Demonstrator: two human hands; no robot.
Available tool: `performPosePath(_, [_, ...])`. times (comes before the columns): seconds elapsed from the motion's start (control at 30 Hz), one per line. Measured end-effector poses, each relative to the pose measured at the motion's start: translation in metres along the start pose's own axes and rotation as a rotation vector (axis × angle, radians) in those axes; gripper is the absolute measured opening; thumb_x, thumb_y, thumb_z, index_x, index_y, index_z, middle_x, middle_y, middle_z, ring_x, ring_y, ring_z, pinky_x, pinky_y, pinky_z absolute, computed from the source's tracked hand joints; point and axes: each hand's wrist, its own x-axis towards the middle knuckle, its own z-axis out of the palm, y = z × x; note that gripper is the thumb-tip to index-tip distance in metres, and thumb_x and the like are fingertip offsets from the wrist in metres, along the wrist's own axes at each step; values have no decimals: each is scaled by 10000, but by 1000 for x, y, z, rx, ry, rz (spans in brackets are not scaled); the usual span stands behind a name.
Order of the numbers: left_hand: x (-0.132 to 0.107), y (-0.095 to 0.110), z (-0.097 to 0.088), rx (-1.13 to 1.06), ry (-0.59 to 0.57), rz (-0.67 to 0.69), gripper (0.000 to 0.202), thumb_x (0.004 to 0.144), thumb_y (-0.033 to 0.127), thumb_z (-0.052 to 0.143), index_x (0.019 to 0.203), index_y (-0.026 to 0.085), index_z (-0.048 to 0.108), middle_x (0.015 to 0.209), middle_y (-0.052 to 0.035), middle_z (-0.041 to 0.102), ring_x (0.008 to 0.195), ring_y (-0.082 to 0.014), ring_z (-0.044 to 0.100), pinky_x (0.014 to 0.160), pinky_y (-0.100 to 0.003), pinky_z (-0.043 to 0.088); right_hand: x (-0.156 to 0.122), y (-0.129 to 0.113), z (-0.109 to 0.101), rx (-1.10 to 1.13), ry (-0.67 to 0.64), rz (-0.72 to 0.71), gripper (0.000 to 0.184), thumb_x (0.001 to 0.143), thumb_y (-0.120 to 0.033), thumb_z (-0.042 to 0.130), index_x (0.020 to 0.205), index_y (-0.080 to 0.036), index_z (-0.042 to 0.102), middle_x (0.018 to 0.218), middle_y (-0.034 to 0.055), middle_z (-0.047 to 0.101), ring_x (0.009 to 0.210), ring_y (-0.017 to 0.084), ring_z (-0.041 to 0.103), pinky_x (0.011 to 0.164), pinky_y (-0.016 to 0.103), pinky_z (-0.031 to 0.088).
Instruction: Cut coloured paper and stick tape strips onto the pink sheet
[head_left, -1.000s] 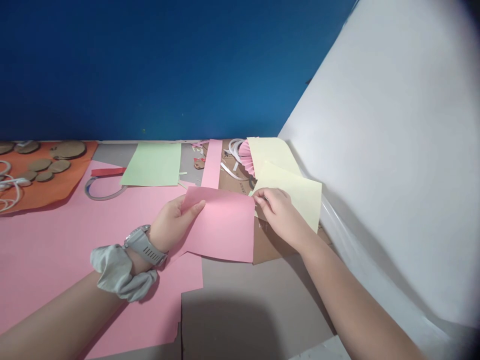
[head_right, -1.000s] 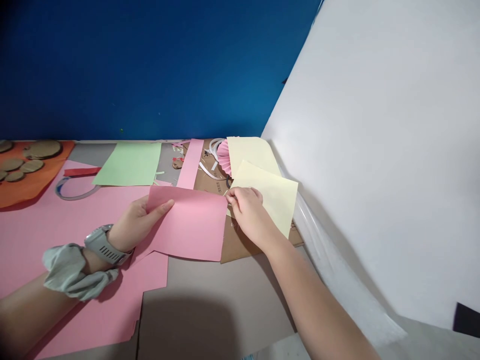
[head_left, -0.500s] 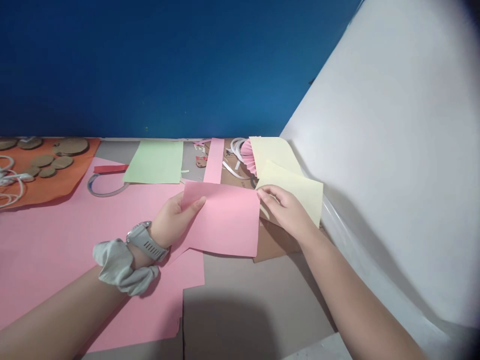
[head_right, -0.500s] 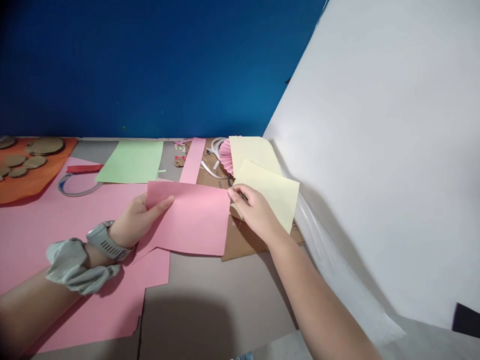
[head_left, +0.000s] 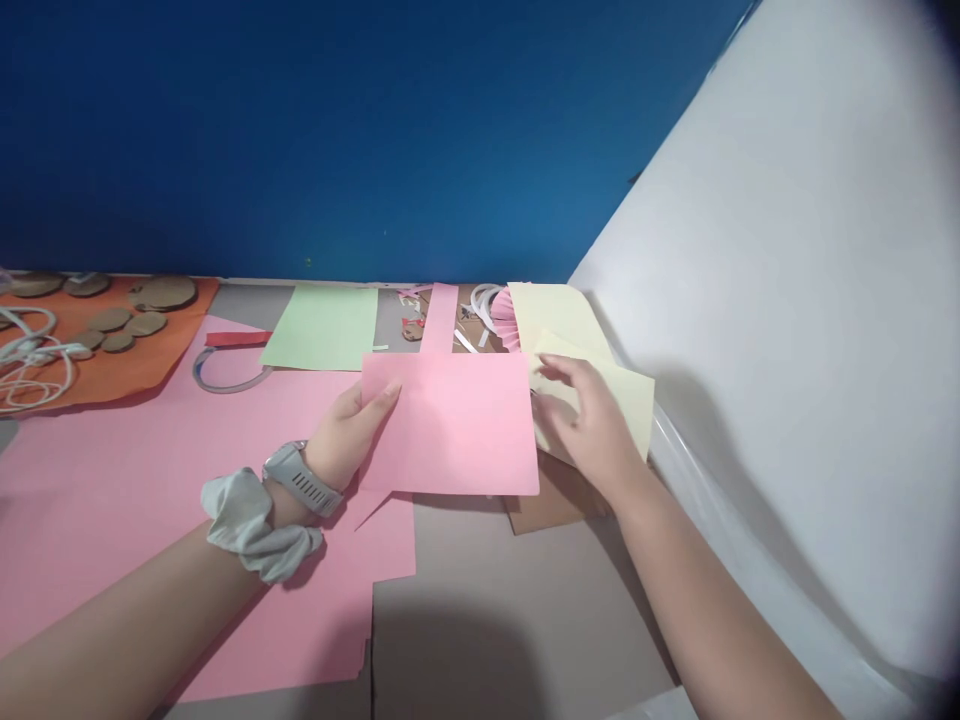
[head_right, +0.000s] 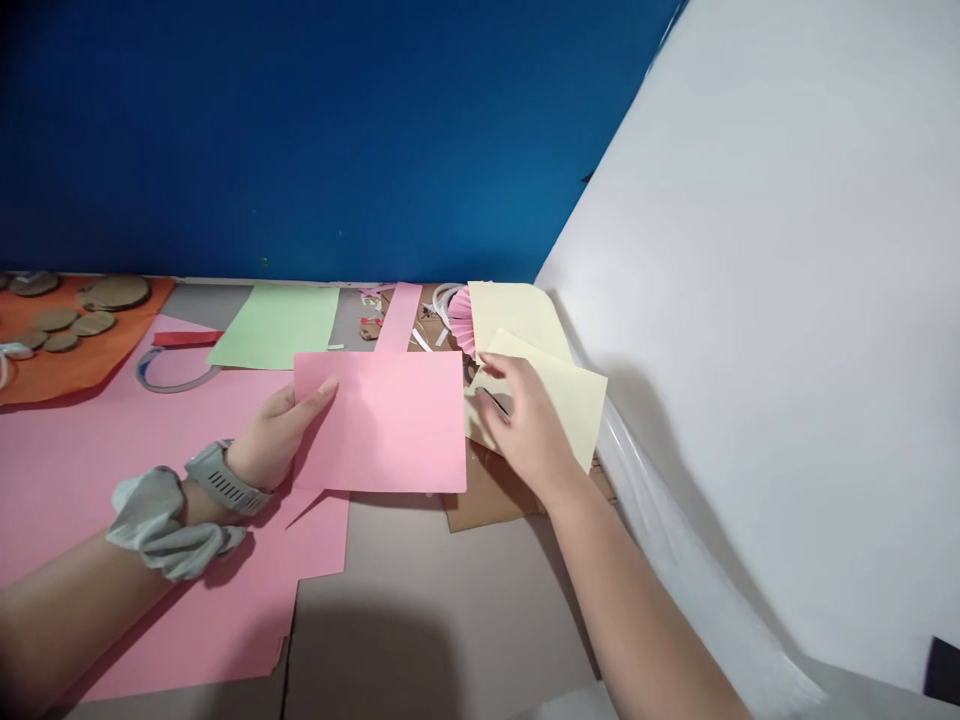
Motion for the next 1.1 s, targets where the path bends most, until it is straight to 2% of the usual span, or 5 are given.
performPosePath(0.13, [0,-1,1,-93,-15,-56,527,805,556,542,1134,149,602,992,-100,717,833,-244,685,709,-336,552,-8,-5,9,10,-224,-233,873,849,-226,537,1469,-377,-59,1549,19,62,1419,245,135,1108,485,302])
performPosePath(0.27, [-1,0,2,-89,-86,-93,529,792,555,561,1100,129,624,969,-115,720,830,-262,686,711,-361,546,-10,-6,10,-75,-182,-286,671,887,-229,515,1423,-483,201,1546,-129,-114,1432,280,-32,1127,551,224])
performPosePath(0.7, [-7,8,6,36,-256,119,634,828,684,344,1155,209,606,1093,-72,683,1072,-257,605,899,-357,496,-7,-8,3,254,37,150,390,958,-450,331,1034,-228,643,1036,73,682,1050,259,600,901,380,483])
performPosePath(0.93, [-8,10,5,352,-294,79,393,843,537,479,797,172,615,785,-28,674,711,-177,617,611,-269,495,-3,-8,5,210,164,171,597,926,-374,451,1450,-265,187,1348,133,480,1197,277,508,899,419,488])
performPosePath(1.1, [-7,10,6,300,-244,30,391,819,544,513,852,172,627,838,-31,690,764,-198,634,643,-278,510,-6,-24,10,-359,119,-161,591,904,-328,473,1447,-335,240,1553,58,156,1411,366,95,1092,626,70])
